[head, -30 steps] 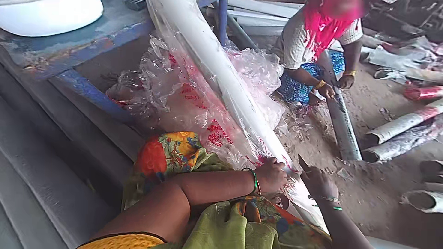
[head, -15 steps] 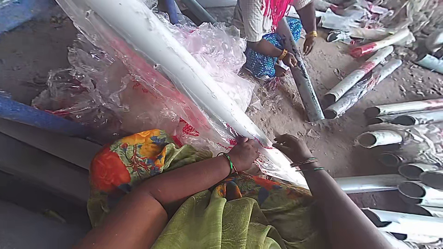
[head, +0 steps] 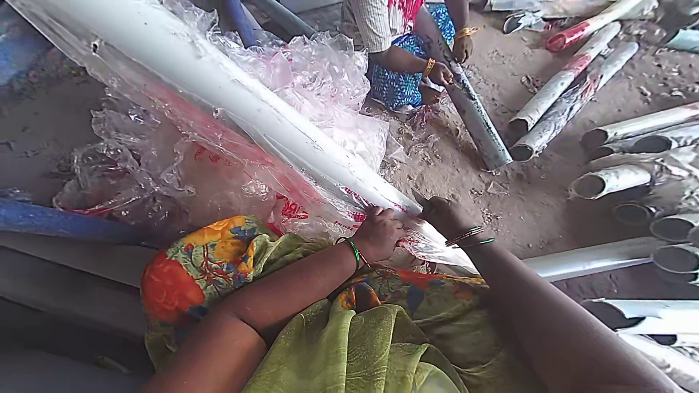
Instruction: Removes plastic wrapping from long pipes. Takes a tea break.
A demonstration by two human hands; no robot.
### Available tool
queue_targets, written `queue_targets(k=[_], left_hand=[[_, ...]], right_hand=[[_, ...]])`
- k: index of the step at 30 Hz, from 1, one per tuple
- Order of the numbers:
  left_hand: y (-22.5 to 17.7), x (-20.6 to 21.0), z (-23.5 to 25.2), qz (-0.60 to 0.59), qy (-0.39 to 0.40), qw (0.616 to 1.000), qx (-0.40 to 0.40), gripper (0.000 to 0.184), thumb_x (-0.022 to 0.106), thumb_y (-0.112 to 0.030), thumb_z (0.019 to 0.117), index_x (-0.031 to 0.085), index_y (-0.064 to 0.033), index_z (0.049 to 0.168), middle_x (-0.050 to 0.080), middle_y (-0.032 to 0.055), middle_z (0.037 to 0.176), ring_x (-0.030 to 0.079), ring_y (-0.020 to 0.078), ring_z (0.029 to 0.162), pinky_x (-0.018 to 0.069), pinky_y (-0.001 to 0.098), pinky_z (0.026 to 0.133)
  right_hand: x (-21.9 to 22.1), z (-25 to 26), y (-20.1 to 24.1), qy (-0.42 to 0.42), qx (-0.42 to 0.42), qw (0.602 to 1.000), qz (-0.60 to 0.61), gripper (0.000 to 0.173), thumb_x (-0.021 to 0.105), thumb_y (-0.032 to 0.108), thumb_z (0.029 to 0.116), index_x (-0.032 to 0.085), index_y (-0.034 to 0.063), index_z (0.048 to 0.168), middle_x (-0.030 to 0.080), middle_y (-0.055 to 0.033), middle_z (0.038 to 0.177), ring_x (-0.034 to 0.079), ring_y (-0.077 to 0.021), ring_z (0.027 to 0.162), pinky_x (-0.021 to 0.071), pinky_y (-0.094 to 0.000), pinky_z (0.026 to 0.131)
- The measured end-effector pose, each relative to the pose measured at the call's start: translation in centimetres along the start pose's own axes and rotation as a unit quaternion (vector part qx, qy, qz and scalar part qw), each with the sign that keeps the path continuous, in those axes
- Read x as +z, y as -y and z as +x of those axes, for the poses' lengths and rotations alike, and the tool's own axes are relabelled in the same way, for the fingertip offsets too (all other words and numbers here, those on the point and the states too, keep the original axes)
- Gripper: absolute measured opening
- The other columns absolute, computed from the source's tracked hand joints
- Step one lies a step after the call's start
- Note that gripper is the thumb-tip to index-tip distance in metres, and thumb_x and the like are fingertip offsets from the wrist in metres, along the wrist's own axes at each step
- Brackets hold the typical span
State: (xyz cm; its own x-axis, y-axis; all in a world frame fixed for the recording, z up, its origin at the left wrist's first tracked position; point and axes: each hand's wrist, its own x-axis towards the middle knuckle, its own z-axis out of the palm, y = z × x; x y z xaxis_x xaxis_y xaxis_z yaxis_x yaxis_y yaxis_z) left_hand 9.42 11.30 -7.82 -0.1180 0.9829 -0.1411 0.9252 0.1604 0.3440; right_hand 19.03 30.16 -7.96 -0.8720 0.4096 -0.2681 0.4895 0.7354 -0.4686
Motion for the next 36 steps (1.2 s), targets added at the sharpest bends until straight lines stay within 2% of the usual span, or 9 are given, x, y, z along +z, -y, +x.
queue_targets(k=[4, 8, 13, 18, 22, 25, 33, 35, 36], left_hand=[[0.0, -0.1, -0.1, -0.001, 0.000, 1.000, 0.001, 0.021, 0.059, -0.011, 0.0990, 0.077, -0.0038, 0.108, 0.073, 0.0136, 0.113, 0.060, 0.0339, 0.121, 0.0369, 0.0529, 0.107], [0.0, -0.1, -0.1, -0.001, -0.005, 1.000, 0.003, 0.019, 0.061, -0.010, 0.0974, 0.077, -0.0028, 0.104, 0.074, 0.0136, 0.110, 0.061, 0.0335, 0.118, 0.0375, 0.0522, 0.105], [-0.2, -0.3, 0.1, 0.009, 0.016, 1.000, -0.008, 0.021, 0.059, -0.011, 0.0990, 0.075, -0.0022, 0.110, 0.072, 0.0149, 0.114, 0.059, 0.0337, 0.119, 0.0354, 0.0526, 0.107], [-0.2, -0.4, -0.1, -0.012, -0.005, 1.000, -0.004, 0.021, 0.061, -0.008, 0.0971, 0.075, -0.0003, 0.110, 0.072, 0.0155, 0.117, 0.058, 0.0347, 0.123, 0.0342, 0.0526, 0.109], [0.1, 0.3, -0.1, -0.014, -0.058, 0.998, 0.023, 0.017, 0.063, -0.005, 0.0937, 0.076, -0.0009, 0.103, 0.074, 0.0151, 0.109, 0.062, 0.0350, 0.117, 0.0366, 0.0539, 0.108], [0.1, 0.2, -0.2, -0.013, -0.034, 0.999, 0.025, 0.018, 0.061, -0.006, 0.0962, 0.075, -0.0006, 0.104, 0.073, 0.0155, 0.111, 0.060, 0.0354, 0.120, 0.0338, 0.0552, 0.110], [0.5, 0.4, -0.2, -0.023, -0.037, 0.999, 0.033, 0.020, 0.057, -0.005, 0.0980, 0.076, -0.0002, 0.103, 0.073, 0.0153, 0.113, 0.060, 0.0352, 0.122, 0.0320, 0.0535, 0.114], [0.6, 0.5, -0.2, -0.034, -0.046, 0.998, 0.037, 0.020, 0.058, -0.003, 0.0971, 0.076, -0.0003, 0.104, 0.073, 0.0157, 0.113, 0.060, 0.0355, 0.122, 0.0316, 0.0537, 0.115], [0.8, 0.6, -0.3, -0.038, -0.055, 0.997, 0.041, 0.020, 0.058, -0.004, 0.0969, 0.076, -0.0001, 0.104, 0.073, 0.0161, 0.112, 0.061, 0.0358, 0.121, 0.0324, 0.0537, 0.115]], right_hand=[[0.0, 0.1, -0.3, 0.013, -0.019, 1.000, 0.002, 0.031, 0.068, 0.020, 0.0992, 0.065, -0.0061, 0.115, 0.068, -0.0277, 0.109, 0.066, -0.0455, 0.102, 0.0475, -0.0659, 0.089], [0.7, 0.0, -1.2, 0.020, -0.077, 0.997, 0.001, 0.036, 0.077, 0.023, 0.0921, 0.066, -0.0057, 0.110, 0.065, -0.0257, 0.116, 0.066, -0.0422, 0.101, 0.0500, -0.0633, 0.087], [0.1, -0.5, 0.6, 0.058, -0.034, 0.997, -0.030, 0.027, 0.064, 0.018, 0.1009, 0.066, -0.0078, 0.107, 0.065, -0.0261, 0.119, 0.065, -0.0436, 0.108, 0.0487, -0.0639, 0.090], [-0.4, 0.6, 0.4, 0.051, 0.014, 0.998, -0.043, 0.034, 0.063, 0.027, 0.1024, 0.065, -0.0066, 0.111, 0.067, -0.0283, 0.110, 0.065, -0.0467, 0.105, 0.0480, -0.0669, 0.087], [-0.4, 1.7, -0.6, 0.011, 0.037, 0.998, -0.043, 0.039, 0.064, 0.031, 0.1016, 0.062, -0.0072, 0.112, 0.066, -0.0309, 0.106, 0.065, -0.0500, 0.102, 0.0476, -0.0696, 0.084], [-0.8, 2.2, -1.2, -0.020, 0.056, 0.998, -0.018, 0.041, 0.064, 0.030, 0.1017, 0.061, -0.0088, 0.114, 0.066, -0.0330, 0.105, 0.065, -0.0522, 0.100, 0.0460, -0.0710, 0.083], [-0.7, 5.5, -3.0, -0.009, 0.071, 0.997, 0.038, 0.040, 0.067, 0.029, 0.0997, 0.062, -0.0085, 0.113, 0.066, -0.0297, 0.100, 0.065, -0.0463, 0.095, 0.0462, -0.0669, 0.086], [-0.7, 5.7, -3.2, -0.003, 0.079, 0.995, 0.069, 0.036, 0.068, 0.026, 0.0995, 0.063, -0.0074, 0.111, 0.066, -0.0260, 0.095, 0.064, -0.0398, 0.087, 0.0469, -0.0617, 0.082], [-0.7, 5.7, -3.5, -0.010, 0.083, 0.991, 0.104, 0.032, 0.068, 0.023, 0.0995, 0.063, -0.0067, 0.111, 0.065, -0.0220, 0.092, 0.061, -0.0325, 0.080, 0.0470, -0.0550, 0.078]])
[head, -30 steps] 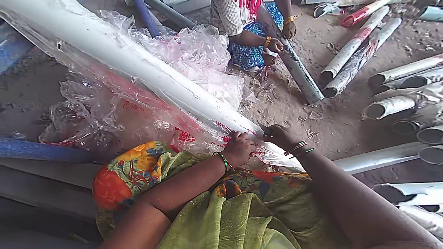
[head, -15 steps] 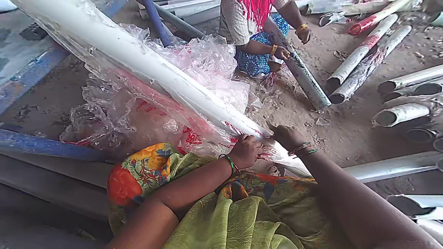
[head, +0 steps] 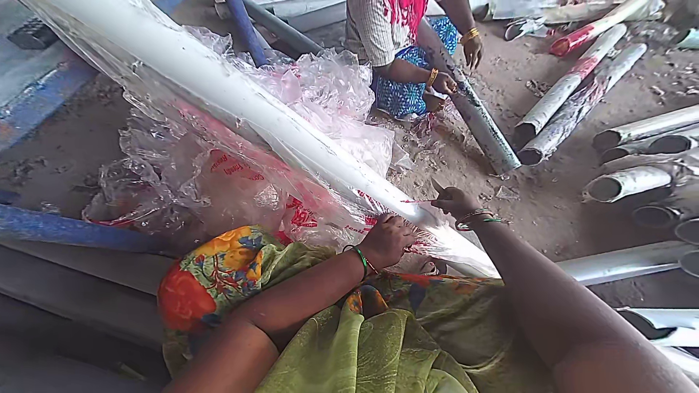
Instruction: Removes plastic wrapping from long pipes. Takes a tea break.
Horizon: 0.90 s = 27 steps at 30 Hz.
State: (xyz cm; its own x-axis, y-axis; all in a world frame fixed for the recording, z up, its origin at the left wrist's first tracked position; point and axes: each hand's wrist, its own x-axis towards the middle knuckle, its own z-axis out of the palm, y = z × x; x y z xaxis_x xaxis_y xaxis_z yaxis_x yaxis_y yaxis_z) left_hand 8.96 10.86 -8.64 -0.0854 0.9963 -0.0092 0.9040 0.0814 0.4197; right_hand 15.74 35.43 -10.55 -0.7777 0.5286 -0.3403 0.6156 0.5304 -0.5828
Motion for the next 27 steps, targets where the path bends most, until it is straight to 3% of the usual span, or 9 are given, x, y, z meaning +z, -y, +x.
queue_targets(k=[3, 6, 7, 10, 13, 15, 18, 23, 27], left_hand=[[-0.1, -0.4, -0.4, -0.004, 0.025, 1.000, -0.012, 0.022, 0.057, -0.008, 0.0997, 0.075, 0.0009, 0.109, 0.072, 0.0174, 0.115, 0.060, 0.0362, 0.123, 0.0334, 0.0531, 0.114], [-0.5, -0.7, -0.4, 0.003, 0.072, 0.997, -0.036, 0.023, 0.054, -0.010, 0.1017, 0.073, 0.0012, 0.110, 0.070, 0.0176, 0.119, 0.057, 0.0349, 0.124, 0.0342, 0.0527, 0.109], [-0.6, -0.7, -0.3, 0.008, 0.084, 0.996, -0.042, 0.024, 0.053, -0.011, 0.1026, 0.072, 0.0010, 0.112, 0.070, 0.0177, 0.121, 0.057, 0.0347, 0.125, 0.0339, 0.0526, 0.109], [-0.8, -0.9, 0.0, 0.022, 0.104, 0.993, -0.053, 0.026, 0.051, -0.011, 0.1036, 0.071, 0.0001, 0.117, 0.069, 0.0173, 0.123, 0.055, 0.0344, 0.127, 0.0327, 0.0532, 0.109], [-0.7, -0.9, 0.2, 0.030, 0.101, 0.993, -0.054, 0.026, 0.051, -0.007, 0.1018, 0.072, -0.0014, 0.117, 0.068, 0.0164, 0.125, 0.053, 0.0340, 0.132, 0.0313, 0.0534, 0.113], [-0.7, -0.9, 0.3, 0.036, 0.109, 0.992, -0.059, 0.028, 0.050, -0.004, 0.1013, 0.072, -0.0021, 0.118, 0.068, 0.0157, 0.127, 0.051, 0.0336, 0.133, 0.0304, 0.0523, 0.113], [-0.6, -0.4, 0.1, 0.039, 0.099, 0.993, -0.051, 0.027, 0.051, -0.004, 0.1001, 0.072, -0.0013, 0.116, 0.068, 0.0162, 0.125, 0.052, 0.0341, 0.133, 0.0318, 0.0530, 0.112], [-0.4, -0.5, -0.4, 0.027, 0.098, 0.994, -0.041, 0.026, 0.051, -0.003, 0.0995, 0.072, -0.0004, 0.115, 0.068, 0.0168, 0.125, 0.052, 0.0340, 0.133, 0.0317, 0.0521, 0.112], [-0.2, -0.3, -0.6, 0.020, 0.074, 0.997, -0.027, 0.025, 0.051, -0.001, 0.0982, 0.073, 0.0001, 0.111, 0.069, 0.0167, 0.121, 0.055, 0.0348, 0.129, 0.0317, 0.0522, 0.113]], right_hand=[[-2.1, -1.6, -0.6, -0.087, 0.035, 0.986, 0.139, 0.034, 0.059, 0.019, 0.1038, 0.059, -0.0099, 0.122, 0.066, -0.0196, 0.099, 0.056, -0.0205, 0.074, 0.0486, -0.0428, 0.073], [-4.7, -2.7, -1.6, -0.190, 0.060, 0.962, 0.187, 0.033, 0.057, 0.028, 0.1051, 0.060, -0.0004, 0.120, 0.062, -0.0053, 0.089, 0.047, -0.0054, 0.059, 0.0439, -0.0265, 0.058], [-4.8, -3.2, -1.4, -0.192, 0.049, 0.965, 0.170, 0.031, 0.060, 0.027, 0.1039, 0.062, -0.0006, 0.118, 0.062, -0.0064, 0.088, 0.047, -0.0069, 0.059, 0.0436, -0.0287, 0.059], [-2.8, -4.6, 1.3, -0.118, -0.060, 0.989, 0.069, 0.034, 0.069, 0.019, 0.0973, 0.063, -0.0079, 0.118, 0.068, -0.0232, 0.101, 0.063, -0.0281, 0.081, 0.0504, -0.0506, 0.078], [0.4, -5.9, 5.0, -0.056, -0.180, 0.981, -0.048, 0.045, 0.080, 0.025, 0.0893, 0.066, -0.0047, 0.121, 0.066, -0.0250, 0.122, 0.067, -0.0414, 0.105, 0.0507, -0.0632, 0.089], [2.1, -6.2, 6.2, -0.046, -0.199, 0.975, -0.088, 0.045, 0.080, 0.025, 0.0892, 0.066, -0.0030, 0.120, 0.063, -0.0257, 0.126, 0.067, -0.0436, 0.103, 0.0520, -0.0646, 0.083], [3.0, -6.4, 7.0, -0.028, -0.157, 0.984, -0.073, 0.038, 0.076, 0.020, 0.0925, 0.063, -0.0052, 0.118, 0.062, -0.0267, 0.123, 0.065, -0.0432, 0.102, 0.0503, -0.0636, 0.084], [2.4, -6.6, 8.3, 0.016, -0.122, 0.988, -0.099, 0.028, 0.067, 0.020, 0.0994, 0.066, -0.0067, 0.110, 0.066, -0.0274, 0.115, 0.066, -0.0448, 0.105, 0.0480, -0.0648, 0.088], [1.8, -5.7, 8.6, 0.025, -0.096, 0.987, -0.122, 0.029, 0.063, 0.022, 0.1016, 0.064, -0.0056, 0.109, 0.068, -0.0274, 0.103, 0.066, -0.0459, 0.099, 0.0474, -0.0655, 0.084]])
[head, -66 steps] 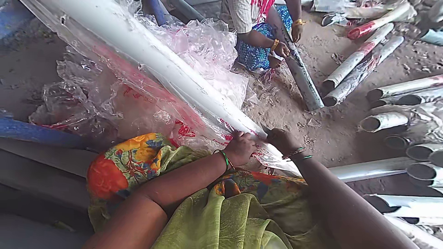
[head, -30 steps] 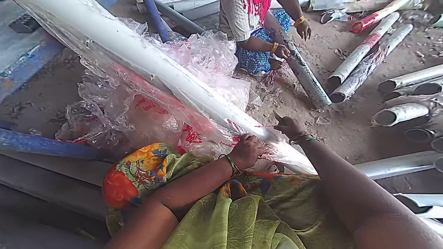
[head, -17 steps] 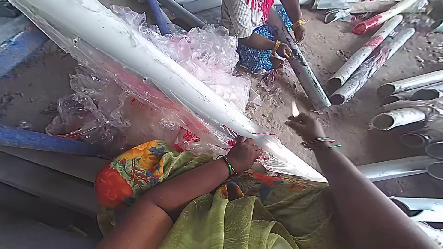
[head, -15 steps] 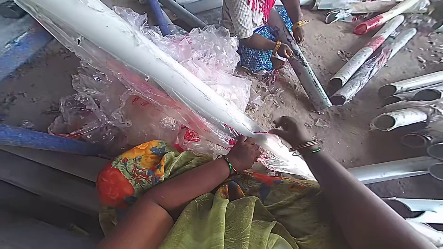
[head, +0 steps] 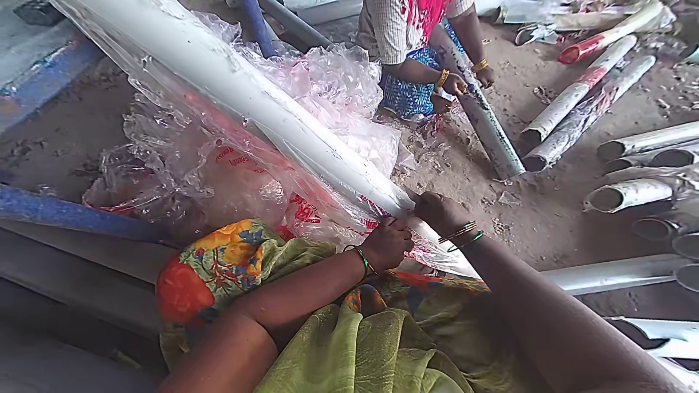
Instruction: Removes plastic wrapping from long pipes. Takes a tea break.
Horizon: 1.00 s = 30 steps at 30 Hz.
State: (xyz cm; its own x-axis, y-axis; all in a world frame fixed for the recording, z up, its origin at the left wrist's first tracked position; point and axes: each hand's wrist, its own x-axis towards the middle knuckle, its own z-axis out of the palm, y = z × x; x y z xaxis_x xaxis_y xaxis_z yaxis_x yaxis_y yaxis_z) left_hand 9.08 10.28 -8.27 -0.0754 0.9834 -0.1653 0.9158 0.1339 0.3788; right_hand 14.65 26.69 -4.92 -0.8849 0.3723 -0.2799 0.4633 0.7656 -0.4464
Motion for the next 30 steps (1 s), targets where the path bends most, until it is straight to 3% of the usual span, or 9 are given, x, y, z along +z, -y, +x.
queue_targets(k=[11, 15, 16, 19, 22, 24, 26, 27, 30], left_hand=[[0.6, 0.3, 0.3, -0.024, -0.038, 0.998, 0.038, 0.023, 0.052, 0.002, 0.0969, 0.073, 0.0026, 0.104, 0.071, 0.0181, 0.113, 0.059, 0.0368, 0.121, 0.0294, 0.0535, 0.116], [1.1, 0.6, 0.4, -0.039, -0.096, 0.993, 0.058, 0.018, 0.058, 0.002, 0.0939, 0.075, 0.0034, 0.101, 0.072, 0.0192, 0.112, 0.061, 0.0402, 0.120, 0.0387, 0.0559, 0.110], [1.3, 0.7, 0.3, -0.038, -0.107, 0.992, 0.062, 0.018, 0.060, 0.003, 0.0927, 0.076, 0.0032, 0.101, 0.073, 0.0188, 0.111, 0.061, 0.0400, 0.120, 0.0389, 0.0558, 0.110], [1.9, 1.7, 0.1, -0.031, -0.152, 0.984, 0.089, 0.014, 0.065, 0.003, 0.0883, 0.077, 0.0021, 0.096, 0.074, 0.0174, 0.106, 0.063, 0.0399, 0.118, 0.0424, 0.0576, 0.105], [2.1, 2.1, 0.0, -0.028, -0.154, 0.981, 0.111, 0.013, 0.065, 0.001, 0.0900, 0.077, -0.0009, 0.094, 0.074, 0.0151, 0.103, 0.063, 0.0373, 0.114, 0.0397, 0.0541, 0.105], [2.2, 2.0, -0.1, -0.017, -0.141, 0.983, 0.116, 0.015, 0.064, 0.001, 0.0914, 0.077, -0.0017, 0.097, 0.074, 0.0148, 0.106, 0.062, 0.0367, 0.117, 0.0377, 0.0534, 0.107], [2.4, 1.8, -0.2, 0.002, -0.137, 0.983, 0.120, 0.015, 0.065, 0.001, 0.0919, 0.077, -0.0018, 0.100, 0.074, 0.0144, 0.108, 0.060, 0.0358, 0.121, 0.0369, 0.0521, 0.109], [2.5, 1.8, -0.2, 0.007, -0.150, 0.981, 0.124, 0.014, 0.065, 0.003, 0.0907, 0.077, -0.0011, 0.099, 0.074, 0.0148, 0.106, 0.061, 0.0358, 0.119, 0.0376, 0.0511, 0.108], [2.7, 2.3, -0.3, 0.004, -0.177, 0.976, 0.128, 0.011, 0.067, 0.004, 0.0888, 0.075, 0.0021, 0.096, 0.072, 0.0179, 0.101, 0.064, 0.0380, 0.113, 0.0419, 0.0509, 0.106]], right_hand=[[-1.3, 4.5, -2.5, -0.047, 0.012, 0.998, 0.037, 0.038, 0.068, 0.027, 0.0997, 0.062, -0.0092, 0.111, 0.065, -0.0304, 0.099, 0.064, -0.0476, 0.096, 0.0458, -0.0668, 0.084], [-1.2, 5.8, -2.7, -0.034, 0.036, 0.996, 0.069, 0.038, 0.066, 0.024, 0.1005, 0.061, -0.0100, 0.118, 0.066, -0.0317, 0.106, 0.064, -0.0465, 0.099, 0.0461, -0.0666, 0.089], [-0.8, 6.1, -3.0, -0.043, 0.043, 0.994, 0.096, 0.036, 0.066, 0.022, 0.1002, 0.061, -0.0093, 0.117, 0.066, -0.0282, 0.101, 0.064, -0.0396, 0.090, 0.0485, -0.0608, 0.084], [-1.4, 4.8, -2.6, -0.131, 0.088, 0.952, 0.261, 0.026, 0.051, 0.012, 0.1060, 0.054, -0.0100, 0.120, 0.054, -0.0065, 0.083, 0.049, -0.0070, 0.063, 0.0459, -0.0253, 0.062], [-3.3, 3.9, -3.9, -0.231, 0.131, 0.890, 0.370, 0.029, 0.047, 0.026, 0.1096, 0.053, -0.0011, 0.119, 0.051, 0.0043, 0.075, 0.047, 0.0001, 0.052, 0.0444, -0.0177, 0.051], [-3.5, 3.4, -4.2, -0.210, 0.087, 0.916, 0.332, 0.026, 0.051, 0.024, 0.1075, 0.054, -0.0008, 0.116, 0.054, 0.0050, 0.075, 0.048, 0.0028, 0.051, 0.0434, -0.0146, 0.049], [-2.8, 2.9, -3.4, -0.161, -0.010, 0.959, 0.234, 0.031, 0.055, 0.018, 0.1010, 0.056, -0.0063, 0.120, 0.061, -0.0006, 0.082, 0.049, 0.0014, 0.055, 0.0434, -0.0174, 0.052], [-2.4, 2.5, -2.0, -0.142, -0.057, 0.974, 0.167, 0.036, 0.059, 0.016, 0.0969, 0.056, -0.0094, 0.122, 0.065, -0.0070, 0.088, 0.051, -0.0039, 0.060, 0.0446, -0.0244, 0.056], [-0.6, 1.0, 2.7, -0.115, -0.142, 0.983, 0.025, 0.049, 0.078, 0.011, 0.0858, 0.059, -0.0152, 0.123, 0.066, -0.0332, 0.110, 0.064, -0.0406, 0.087, 0.0509, -0.0580, 0.079]])
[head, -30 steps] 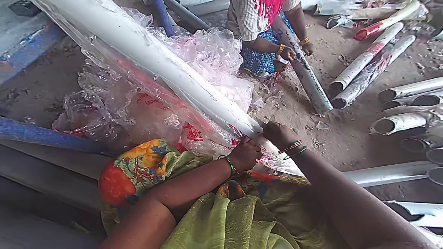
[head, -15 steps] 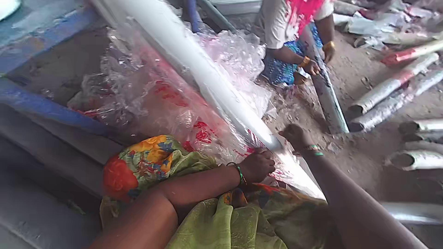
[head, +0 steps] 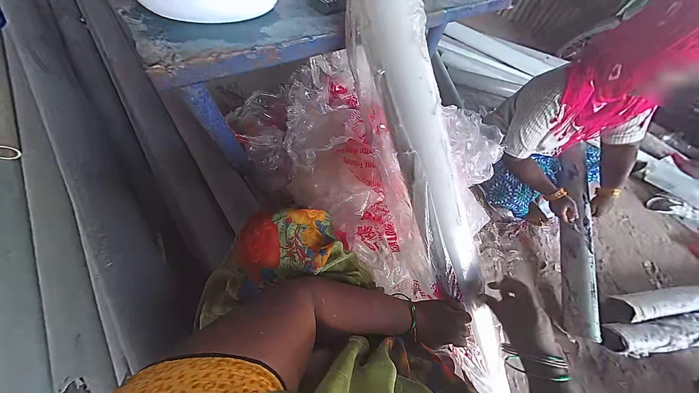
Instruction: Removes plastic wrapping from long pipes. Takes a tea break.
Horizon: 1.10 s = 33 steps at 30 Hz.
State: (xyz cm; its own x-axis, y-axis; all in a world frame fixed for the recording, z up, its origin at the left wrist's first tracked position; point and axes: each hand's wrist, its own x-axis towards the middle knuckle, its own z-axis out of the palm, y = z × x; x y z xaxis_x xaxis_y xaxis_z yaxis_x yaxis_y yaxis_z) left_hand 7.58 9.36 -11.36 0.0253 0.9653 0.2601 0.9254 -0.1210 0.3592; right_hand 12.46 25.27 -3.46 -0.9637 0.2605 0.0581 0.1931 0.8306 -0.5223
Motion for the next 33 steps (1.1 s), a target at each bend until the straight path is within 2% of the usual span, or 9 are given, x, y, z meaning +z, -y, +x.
queue_targets(k=[1, 3, 7, 11, 15, 19, 22, 28, 33], left_hand=[[0.0, 0.0, -0.2, -0.009, 0.005, 1.000, -0.004, 0.011, 0.068, 0.003, 0.0890, 0.075, 0.0035, 0.097, 0.072, 0.0198, 0.103, 0.063, 0.0399, 0.114, 0.0420, 0.0525, 0.107], [-0.1, -0.1, -0.5, -0.014, 0.026, 0.999, -0.012, 0.012, 0.069, 0.002, 0.0894, 0.074, 0.0050, 0.100, 0.071, 0.0216, 0.106, 0.062, 0.0413, 0.115, 0.0414, 0.0546, 0.107], [-0.1, -0.3, -1.3, -0.020, 0.024, 0.999, -0.008, 0.013, 0.066, 0.004, 0.0908, 0.074, 0.0065, 0.100, 0.072, 0.0215, 0.108, 0.062, 0.0394, 0.116, 0.0415, 0.0506, 0.107], [-0.7, -0.1, -1.8, 0.005, 0.043, 0.999, -0.010, 0.015, 0.062, 0.003, 0.0945, 0.072, 0.0081, 0.104, 0.071, 0.0222, 0.111, 0.062, 0.0394, 0.120, 0.0422, 0.0514, 0.109], [0.0, 0.3, -1.9, 0.012, 0.020, 1.000, 0.021, 0.008, 0.068, -0.002, 0.0913, 0.073, 0.0039, 0.092, 0.072, 0.0189, 0.098, 0.065, 0.0386, 0.110, 0.0466, 0.0534, 0.101], [0.3, 0.4, -1.9, 0.020, 0.004, 0.999, 0.036, 0.008, 0.068, -0.003, 0.0899, 0.073, 0.0028, 0.090, 0.072, 0.0179, 0.095, 0.066, 0.0379, 0.106, 0.0479, 0.0521, 0.098], [0.4, 0.3, -1.8, 0.021, 0.006, 0.999, 0.040, 0.008, 0.067, -0.002, 0.0908, 0.073, 0.0025, 0.090, 0.071, 0.0175, 0.093, 0.066, 0.0373, 0.104, 0.0478, 0.0514, 0.097], [0.5, 0.5, -1.6, -0.002, -0.037, 0.998, 0.047, 0.007, 0.068, 0.000, 0.0876, 0.074, 0.0004, 0.084, 0.071, 0.0146, 0.087, 0.068, 0.0349, 0.097, 0.0504, 0.0491, 0.092], [0.6, 0.4, -1.4, -0.013, -0.046, 0.998, 0.049, 0.009, 0.067, 0.000, 0.0879, 0.073, -0.0009, 0.082, 0.070, 0.0136, 0.085, 0.067, 0.0341, 0.096, 0.0503, 0.0482, 0.090]], right_hand=[[0.7, -0.1, 1.1, 0.001, -0.002, 1.000, -0.025, 0.052, 0.082, 0.014, 0.0834, 0.060, -0.0140, 0.122, 0.063, -0.0361, 0.116, 0.064, -0.0471, 0.096, 0.0501, -0.0625, 0.085], [1.8, -0.4, 2.5, -0.023, 0.005, 0.998, -0.055, 0.050, 0.085, 0.016, 0.0812, 0.063, -0.0113, 0.117, 0.061, -0.0356, 0.117, 0.065, -0.0466, 0.095, 0.0509, -0.0618, 0.084], [1.9, -0.4, 3.6, -0.014, 0.048, 0.997, -0.058, 0.040, 0.078, 0.013, 0.0877, 0.062, -0.0144, 0.111, 0.063, -0.0341, 0.110, 0.064, -0.0449, 0.096, 0.0492, -0.0611, 0.086], [0.9, -0.3, 4.9, 0.052, 0.094, 0.991, -0.074, 0.036, 0.070, 0.019, 0.0954, 0.064, -0.0092, 0.116, 0.068, -0.0281, 0.109, 0.066, -0.0419, 0.103, 0.0486, -0.0611, 0.093], [1.1, -0.2, 4.9, 0.052, 0.093, 0.989, -0.102, 0.040, 0.068, 0.029, 0.0970, 0.066, -0.0055, 0.117, 0.070, -0.0256, 0.106, 0.068, -0.0414, 0.098, 0.0502, -0.0620, 0.087], [1.7, -0.6, 3.9, -0.002, 0.048, 0.995, -0.084, 0.035, 0.070, 0.023, 0.0954, 0.068, -0.0083, 0.111, 0.069, -0.0273, 0.110, 0.068, -0.0417, 0.100, 0.0521, -0.0592, 0.088], [1.0, -0.3, 3.8, 0.023, 0.034, 0.996, -0.081, 0.033, 0.067, 0.022, 0.0975, 0.068, -0.0088, 0.109, 0.069, -0.0283, 0.110, 0.068, -0.0435, 0.101, 0.0512, -0.0608, 0.089], [0.9, 0.0, 2.4, -0.010, -0.059, 0.995, -0.083, 0.030, 0.066, 0.021, 0.0967, 0.070, -0.0082, 0.101, 0.071, -0.0282, 0.100, 0.071, -0.0451, 0.087, 0.0549, -0.0615, 0.076], [0.5, 0.2, 1.6, 0.033, -0.011, 0.998, -0.057, 0.043, 0.072, 0.030, 0.0930, 0.064, -0.0067, 0.114, 0.070, -0.0247, 0.091, 0.069, -0.0427, 0.083, 0.0524, -0.0624, 0.074]])
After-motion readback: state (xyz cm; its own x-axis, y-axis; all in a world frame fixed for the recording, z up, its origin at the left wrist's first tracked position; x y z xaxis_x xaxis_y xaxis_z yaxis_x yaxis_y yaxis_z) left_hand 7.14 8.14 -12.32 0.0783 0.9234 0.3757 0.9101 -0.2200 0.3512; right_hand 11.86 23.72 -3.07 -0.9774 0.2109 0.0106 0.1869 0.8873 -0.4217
